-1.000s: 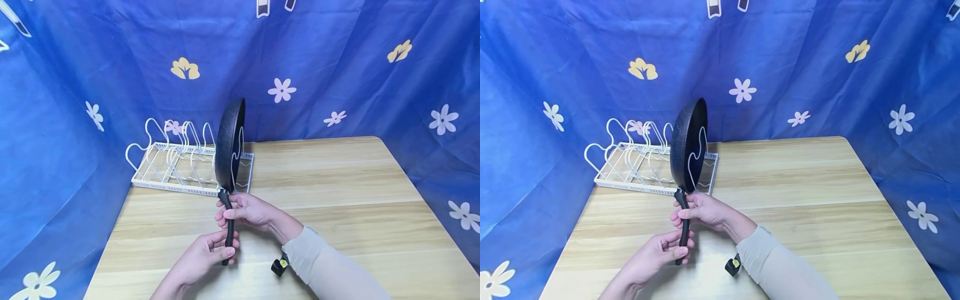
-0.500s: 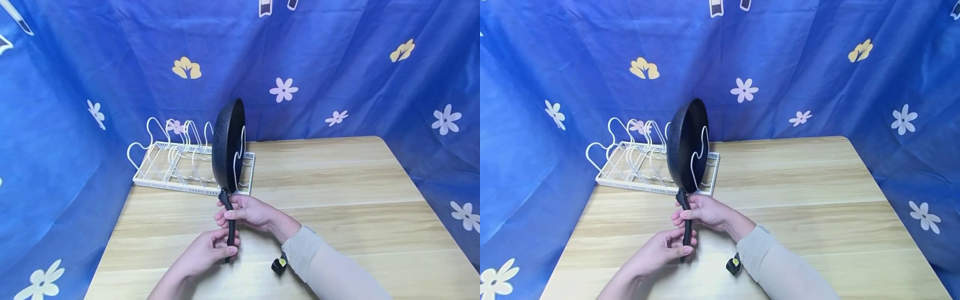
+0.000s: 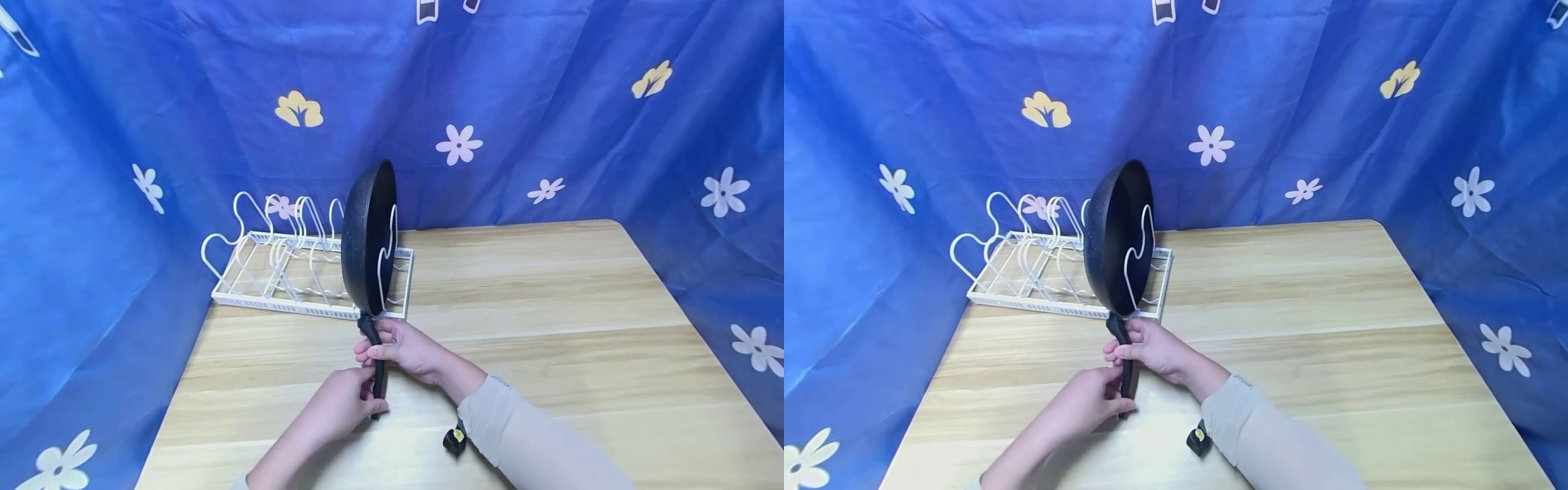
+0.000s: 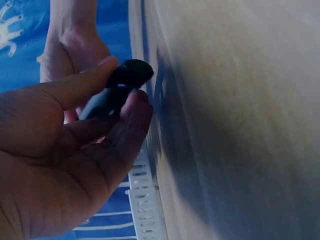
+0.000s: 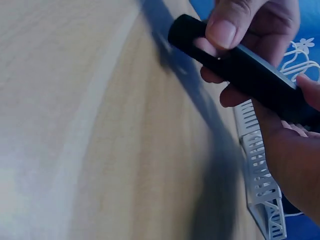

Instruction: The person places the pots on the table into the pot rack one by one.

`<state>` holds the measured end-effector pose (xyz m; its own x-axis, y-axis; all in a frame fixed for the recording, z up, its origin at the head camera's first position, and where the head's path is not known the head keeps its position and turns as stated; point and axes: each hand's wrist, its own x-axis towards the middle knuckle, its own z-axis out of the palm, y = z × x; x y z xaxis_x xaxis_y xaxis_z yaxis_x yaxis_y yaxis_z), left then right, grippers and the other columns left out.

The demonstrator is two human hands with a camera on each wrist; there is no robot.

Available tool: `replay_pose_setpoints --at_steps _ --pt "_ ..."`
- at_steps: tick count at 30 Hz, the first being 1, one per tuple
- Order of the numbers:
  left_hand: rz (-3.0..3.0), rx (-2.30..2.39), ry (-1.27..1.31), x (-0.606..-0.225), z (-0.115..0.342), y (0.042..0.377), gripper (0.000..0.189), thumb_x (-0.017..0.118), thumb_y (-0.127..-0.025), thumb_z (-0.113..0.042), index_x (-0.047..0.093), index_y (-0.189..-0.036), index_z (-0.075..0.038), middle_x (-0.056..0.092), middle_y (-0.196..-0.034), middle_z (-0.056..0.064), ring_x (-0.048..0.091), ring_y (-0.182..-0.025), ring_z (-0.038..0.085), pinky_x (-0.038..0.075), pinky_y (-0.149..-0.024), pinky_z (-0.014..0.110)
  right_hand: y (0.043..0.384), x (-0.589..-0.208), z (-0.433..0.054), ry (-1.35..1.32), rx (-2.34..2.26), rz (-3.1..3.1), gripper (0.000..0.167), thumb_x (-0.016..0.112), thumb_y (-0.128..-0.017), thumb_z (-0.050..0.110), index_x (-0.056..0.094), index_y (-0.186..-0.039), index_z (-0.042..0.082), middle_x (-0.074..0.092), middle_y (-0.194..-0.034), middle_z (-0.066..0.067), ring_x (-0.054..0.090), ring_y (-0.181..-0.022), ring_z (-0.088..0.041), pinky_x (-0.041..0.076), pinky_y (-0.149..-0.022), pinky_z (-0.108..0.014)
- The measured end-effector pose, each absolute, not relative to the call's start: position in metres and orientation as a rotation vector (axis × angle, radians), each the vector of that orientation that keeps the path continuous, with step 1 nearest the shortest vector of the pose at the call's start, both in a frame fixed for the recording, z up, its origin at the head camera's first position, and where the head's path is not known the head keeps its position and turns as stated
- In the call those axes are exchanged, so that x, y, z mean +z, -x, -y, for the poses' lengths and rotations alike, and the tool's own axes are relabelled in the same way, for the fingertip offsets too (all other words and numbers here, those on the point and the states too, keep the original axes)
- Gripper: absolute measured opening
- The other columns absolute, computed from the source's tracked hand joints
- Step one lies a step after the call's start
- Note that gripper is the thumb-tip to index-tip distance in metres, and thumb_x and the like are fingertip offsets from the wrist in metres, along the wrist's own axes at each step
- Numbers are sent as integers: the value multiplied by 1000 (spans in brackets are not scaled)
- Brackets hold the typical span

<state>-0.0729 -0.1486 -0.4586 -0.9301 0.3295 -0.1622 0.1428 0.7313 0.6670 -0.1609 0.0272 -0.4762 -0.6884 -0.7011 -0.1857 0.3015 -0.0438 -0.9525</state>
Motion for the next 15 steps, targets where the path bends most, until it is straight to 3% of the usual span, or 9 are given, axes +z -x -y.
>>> replay_pose_setpoints --at_steps 8,11,15 --pt "-2805 803 -351 -457 138 75 36 93 -83 -21 72 -108 -7 67 -77 -4 62 -72 10 51 -65 31 160 -478 -27 405 -1806 -1646 49 62 -107 1 46 -150 -15 68 -134 -37 77 -108 -15 62 -105 -31" --pt "-2886 692 -373 -456 134 73 35 93 -84 -26 72 -105 -8 69 -80 -1 65 -74 16 53 -66 39 161 -475 -34 446 -1680 -1871 46 66 -108 13 55 -146 -10 73 -130 -29 76 -112 -18 62 -106 -34" --pt "-2985 483 -387 -451 133 66 30 85 -93 -39 67 -89 -15 64 -77 -2 63 -69 19 50 -61 41 156 -459 -53 597 -1308 -2304 50 66 -109 36 63 -146 3 76 -133 -14 74 -124 -25 58 -113 -42"
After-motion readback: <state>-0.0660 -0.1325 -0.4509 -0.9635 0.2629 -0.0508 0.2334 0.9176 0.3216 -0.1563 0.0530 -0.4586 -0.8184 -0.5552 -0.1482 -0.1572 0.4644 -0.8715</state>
